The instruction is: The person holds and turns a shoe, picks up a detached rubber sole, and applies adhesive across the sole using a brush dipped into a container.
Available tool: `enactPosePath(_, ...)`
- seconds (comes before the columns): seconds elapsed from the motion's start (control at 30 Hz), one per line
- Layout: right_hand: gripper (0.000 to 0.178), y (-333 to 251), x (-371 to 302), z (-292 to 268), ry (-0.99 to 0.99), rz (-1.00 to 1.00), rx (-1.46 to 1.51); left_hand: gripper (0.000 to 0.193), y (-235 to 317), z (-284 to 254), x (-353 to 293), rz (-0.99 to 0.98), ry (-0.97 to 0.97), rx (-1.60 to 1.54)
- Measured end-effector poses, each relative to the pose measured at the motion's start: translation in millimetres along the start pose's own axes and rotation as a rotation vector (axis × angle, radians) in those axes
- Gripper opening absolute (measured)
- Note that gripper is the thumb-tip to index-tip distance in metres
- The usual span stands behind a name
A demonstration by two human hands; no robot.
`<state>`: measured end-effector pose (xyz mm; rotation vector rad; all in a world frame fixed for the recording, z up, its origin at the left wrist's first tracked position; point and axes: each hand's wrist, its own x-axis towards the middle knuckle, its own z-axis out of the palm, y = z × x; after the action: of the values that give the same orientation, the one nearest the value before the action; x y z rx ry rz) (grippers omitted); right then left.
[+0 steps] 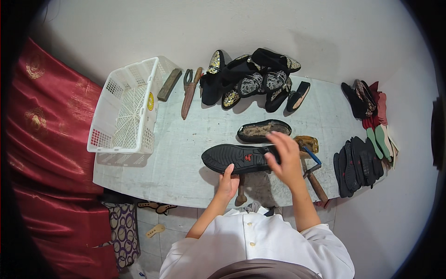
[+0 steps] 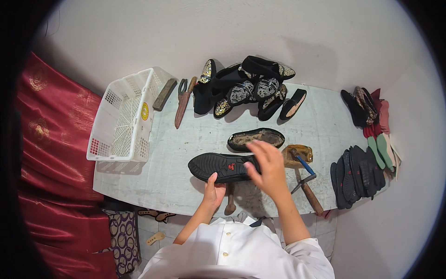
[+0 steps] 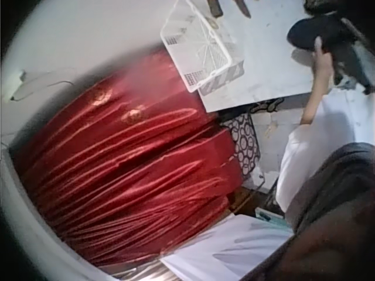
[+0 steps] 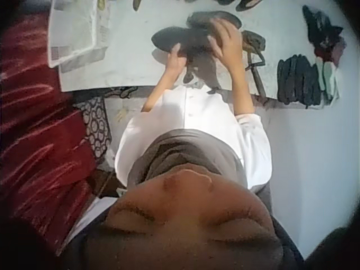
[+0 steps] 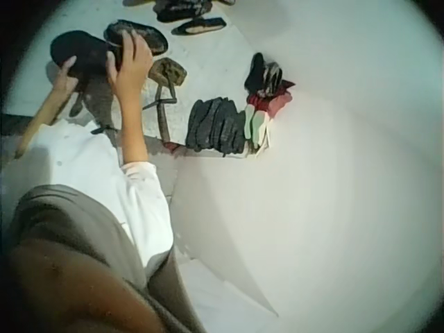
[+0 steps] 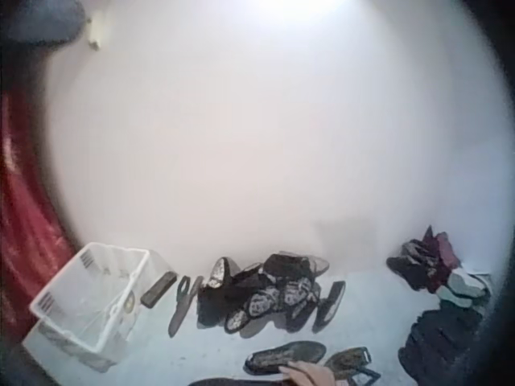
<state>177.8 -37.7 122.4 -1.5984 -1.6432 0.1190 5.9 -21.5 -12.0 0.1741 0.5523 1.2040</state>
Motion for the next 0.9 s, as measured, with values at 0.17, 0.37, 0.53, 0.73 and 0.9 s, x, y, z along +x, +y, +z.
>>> enactPosePath(0.17, 0.045, -7.4, -14.5, 20.5, -0.221, -0.277, -0.398, 0.045, 8.1, 3.0, 2.2, -0.049, -0.087, -0.004)
enactPosePath(0.37, 0.048, -4.3, -18.2, 26.5, -0.169, -0.320, -0.503, 0.047, 21.9, 24.3, 6.1, -0.072, 0.042, -0.090)
enactPosePath(0.53, 0.049, -6.1, -17.4, 24.3, -0.153, -0.319, -0.466, 0.044, 27.7, 20.2, 8.8, -0.078, -0.033, -0.087)
enactPosePath(0.73, 0.051, -8.7, -17.8, 21.7, -0.150, -0.283, -0.438, 0.052, 34.3, 32.2, 5.5, 0.018, -0.179, -0.065)
enactPosePath(0.9, 0.053, -5.3, -17.4, 23.9, -0.136, -0.300, -0.429, 0.050, 45.1, 33.5, 9.1, 0.012, -0.071, -0.212)
